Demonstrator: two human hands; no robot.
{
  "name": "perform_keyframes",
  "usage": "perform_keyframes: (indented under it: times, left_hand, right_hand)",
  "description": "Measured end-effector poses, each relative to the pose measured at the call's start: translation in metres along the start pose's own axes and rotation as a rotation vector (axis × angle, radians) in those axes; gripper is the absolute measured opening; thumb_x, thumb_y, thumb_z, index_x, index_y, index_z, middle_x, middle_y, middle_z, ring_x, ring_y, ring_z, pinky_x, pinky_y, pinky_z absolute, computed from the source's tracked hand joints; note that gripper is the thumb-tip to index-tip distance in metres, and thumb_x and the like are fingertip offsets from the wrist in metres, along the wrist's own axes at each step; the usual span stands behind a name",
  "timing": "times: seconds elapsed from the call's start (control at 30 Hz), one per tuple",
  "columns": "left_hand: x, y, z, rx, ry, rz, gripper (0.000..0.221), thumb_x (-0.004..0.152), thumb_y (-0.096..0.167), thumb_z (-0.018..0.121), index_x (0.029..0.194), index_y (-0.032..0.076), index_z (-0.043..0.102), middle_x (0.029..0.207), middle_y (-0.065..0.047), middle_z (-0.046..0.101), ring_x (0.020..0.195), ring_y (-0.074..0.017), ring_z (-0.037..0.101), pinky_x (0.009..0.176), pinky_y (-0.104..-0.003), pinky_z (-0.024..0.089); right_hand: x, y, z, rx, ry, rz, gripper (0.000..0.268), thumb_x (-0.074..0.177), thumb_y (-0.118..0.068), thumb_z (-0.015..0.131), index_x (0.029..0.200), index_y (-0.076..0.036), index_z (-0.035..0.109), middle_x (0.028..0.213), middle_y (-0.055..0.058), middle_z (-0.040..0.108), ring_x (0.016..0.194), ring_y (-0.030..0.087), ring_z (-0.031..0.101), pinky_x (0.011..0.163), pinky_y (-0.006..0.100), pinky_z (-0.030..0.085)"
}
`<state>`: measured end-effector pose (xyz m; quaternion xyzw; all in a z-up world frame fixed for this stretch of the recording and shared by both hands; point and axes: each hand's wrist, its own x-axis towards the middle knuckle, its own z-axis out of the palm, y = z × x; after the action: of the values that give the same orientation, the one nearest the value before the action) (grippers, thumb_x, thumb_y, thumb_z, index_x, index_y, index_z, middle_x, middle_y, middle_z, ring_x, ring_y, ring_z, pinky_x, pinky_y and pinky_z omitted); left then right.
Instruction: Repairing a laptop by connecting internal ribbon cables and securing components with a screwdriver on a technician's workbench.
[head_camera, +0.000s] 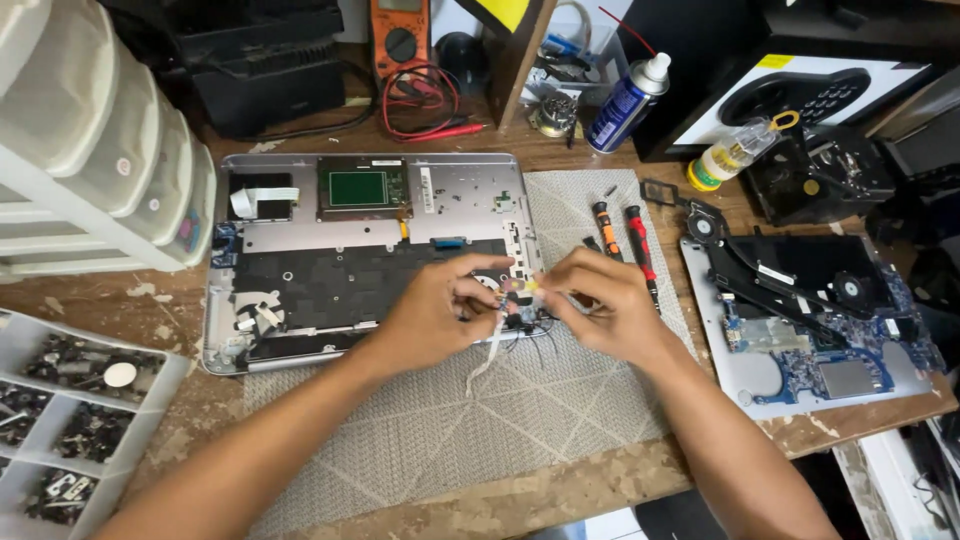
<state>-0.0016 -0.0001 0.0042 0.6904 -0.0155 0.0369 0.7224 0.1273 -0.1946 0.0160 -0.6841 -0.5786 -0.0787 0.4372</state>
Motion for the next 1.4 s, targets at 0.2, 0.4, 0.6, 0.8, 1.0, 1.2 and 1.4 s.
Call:
perform_keyframes:
  times: [0.2, 0.4, 0.6, 0.8, 1.0, 1.2, 1.4]
  left_hand:
    - [0.0, 0.0, 0.0, 0.019, -0.004, 0.025, 0.061, 0.078, -0.005, 0.07, 0.139, -0.002, 0.059, 0.089, -0.026, 0.074, 0.078, -0.0209, 0.071, 0.067, -0.028, 0.063]
    - [-0.002, 0.0, 0.002, -0.024, 0.038, 0.017, 0.05, 0.08, -0.005, 0.069, 0.13, -0.006, 0.065, 0.087, -0.026, 0.075, 0.073, -0.0174, 0.068, 0.064, -0.027, 0.061]
    - [-0.001, -0.005, 0.001, -0.043, 0.071, -0.007, 0.043, 0.08, -0.002, 0.072, 0.122, -0.011, 0.067, 0.088, -0.027, 0.075, 0.075, -0.0174, 0.068, 0.067, -0.027, 0.061]
    - [0.002, 0.003, -0.002, 0.019, 0.029, -0.051, 0.04, 0.087, -0.003, 0.065, 0.127, -0.007, 0.066, 0.093, -0.028, 0.075, 0.077, -0.0254, 0.074, 0.07, -0.031, 0.064]
    - [0.003, 0.003, -0.006, -0.065, 0.04, -0.075, 0.039, 0.089, -0.004, 0.061, 0.127, -0.008, 0.065, 0.091, -0.028, 0.075, 0.078, -0.0255, 0.074, 0.074, -0.033, 0.064]
    - [0.005, 0.006, -0.002, -0.126, 0.078, -0.001, 0.025, 0.092, 0.001, 0.064, 0.114, -0.009, 0.07, 0.088, -0.025, 0.076, 0.075, -0.0219, 0.075, 0.068, -0.033, 0.065]
    - [0.007, -0.004, -0.001, -0.131, 0.113, -0.015, 0.021, 0.093, 0.0, 0.063, 0.111, -0.01, 0.069, 0.089, -0.026, 0.076, 0.08, -0.0226, 0.075, 0.07, -0.033, 0.066]
  right_hand:
    - [0.005, -0.001, -0.001, -0.098, -0.053, 0.022, 0.006, 0.083, 0.001, 0.072, 0.079, -0.003, 0.075, 0.07, 0.01, 0.068, 0.042, 0.015, 0.048, 0.037, 0.025, 0.038]
    - [0.009, -0.017, -0.009, -0.039, -0.056, 0.011, 0.007, 0.083, -0.003, 0.074, 0.077, -0.005, 0.075, 0.069, 0.008, 0.068, 0.041, 0.013, 0.047, 0.035, 0.024, 0.035]
    - [0.007, -0.008, -0.007, -0.16, -0.112, 0.017, 0.009, 0.084, -0.002, 0.073, 0.076, -0.004, 0.073, 0.07, 0.008, 0.068, 0.038, 0.014, 0.046, 0.033, 0.026, 0.036]
    - [0.002, -0.008, -0.008, -0.054, -0.149, 0.047, 0.009, 0.083, -0.002, 0.073, 0.075, -0.006, 0.073, 0.069, 0.007, 0.068, 0.041, 0.015, 0.05, 0.035, 0.023, 0.038]
    - [0.013, -0.018, -0.013, -0.149, -0.167, 0.036, 0.01, 0.083, -0.001, 0.073, 0.076, -0.007, 0.072, 0.071, 0.006, 0.069, 0.038, 0.015, 0.049, 0.034, 0.026, 0.038]
    - [0.012, -0.02, -0.015, -0.157, -0.161, 0.007, 0.01, 0.083, -0.004, 0.074, 0.075, -0.009, 0.072, 0.068, 0.004, 0.068, 0.037, 0.016, 0.05, 0.035, 0.026, 0.042]
    - [0.004, -0.019, -0.011, -0.159, -0.187, 0.04, 0.011, 0.082, -0.004, 0.074, 0.074, -0.012, 0.074, 0.07, 0.003, 0.07, 0.04, 0.017, 0.053, 0.037, 0.029, 0.045]
